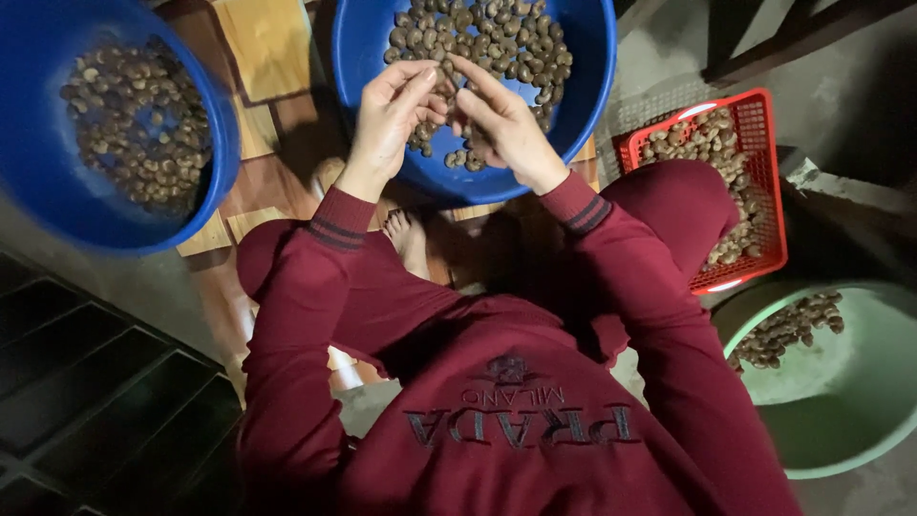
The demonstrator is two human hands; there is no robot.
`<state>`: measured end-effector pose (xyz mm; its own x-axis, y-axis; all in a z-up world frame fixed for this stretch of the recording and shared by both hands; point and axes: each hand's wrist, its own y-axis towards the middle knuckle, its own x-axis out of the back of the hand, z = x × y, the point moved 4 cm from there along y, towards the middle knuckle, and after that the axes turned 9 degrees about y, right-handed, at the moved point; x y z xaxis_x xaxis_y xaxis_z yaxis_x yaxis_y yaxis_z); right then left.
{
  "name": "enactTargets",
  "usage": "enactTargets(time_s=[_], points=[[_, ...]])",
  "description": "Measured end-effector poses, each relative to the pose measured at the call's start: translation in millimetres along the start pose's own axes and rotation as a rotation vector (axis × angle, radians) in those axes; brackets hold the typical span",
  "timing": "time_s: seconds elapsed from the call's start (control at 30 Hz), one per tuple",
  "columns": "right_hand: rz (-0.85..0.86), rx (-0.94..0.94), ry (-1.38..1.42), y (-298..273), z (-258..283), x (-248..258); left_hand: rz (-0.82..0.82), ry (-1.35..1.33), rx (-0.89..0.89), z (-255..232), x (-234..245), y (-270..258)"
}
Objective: A person sitting on the floor manually peels cashew nuts, transferring them from a blue bowl to a red plastic basket.
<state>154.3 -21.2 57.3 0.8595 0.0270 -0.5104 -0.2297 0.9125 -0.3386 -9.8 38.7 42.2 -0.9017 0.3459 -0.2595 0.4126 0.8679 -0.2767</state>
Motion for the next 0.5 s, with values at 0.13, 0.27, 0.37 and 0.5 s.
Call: enactTargets(time_s=[0.13, 0.27, 0.37, 0.5], points=[[-0.018, 0.032, 0.106, 1.8, -0.3, 5.5, -0.013, -0.030, 0.044, -0.8, 0.5, 0.4], [0.020, 0.001, -0.040, -0.5, -6.6, -1.1, -0.051, -0.053, 0.026, 10.1, 3.6, 2.9], [0.014, 0.014, -0.073, 0.6, -4.4, -0.2, -0.020, -0.033, 0.021, 13.8, 1.7, 4.2], [-0.014, 0.044, 0.013, 2.0, -1.4, 5.9, -0.009, -0.088, 0.067, 4.9, -2.4, 1.8]])
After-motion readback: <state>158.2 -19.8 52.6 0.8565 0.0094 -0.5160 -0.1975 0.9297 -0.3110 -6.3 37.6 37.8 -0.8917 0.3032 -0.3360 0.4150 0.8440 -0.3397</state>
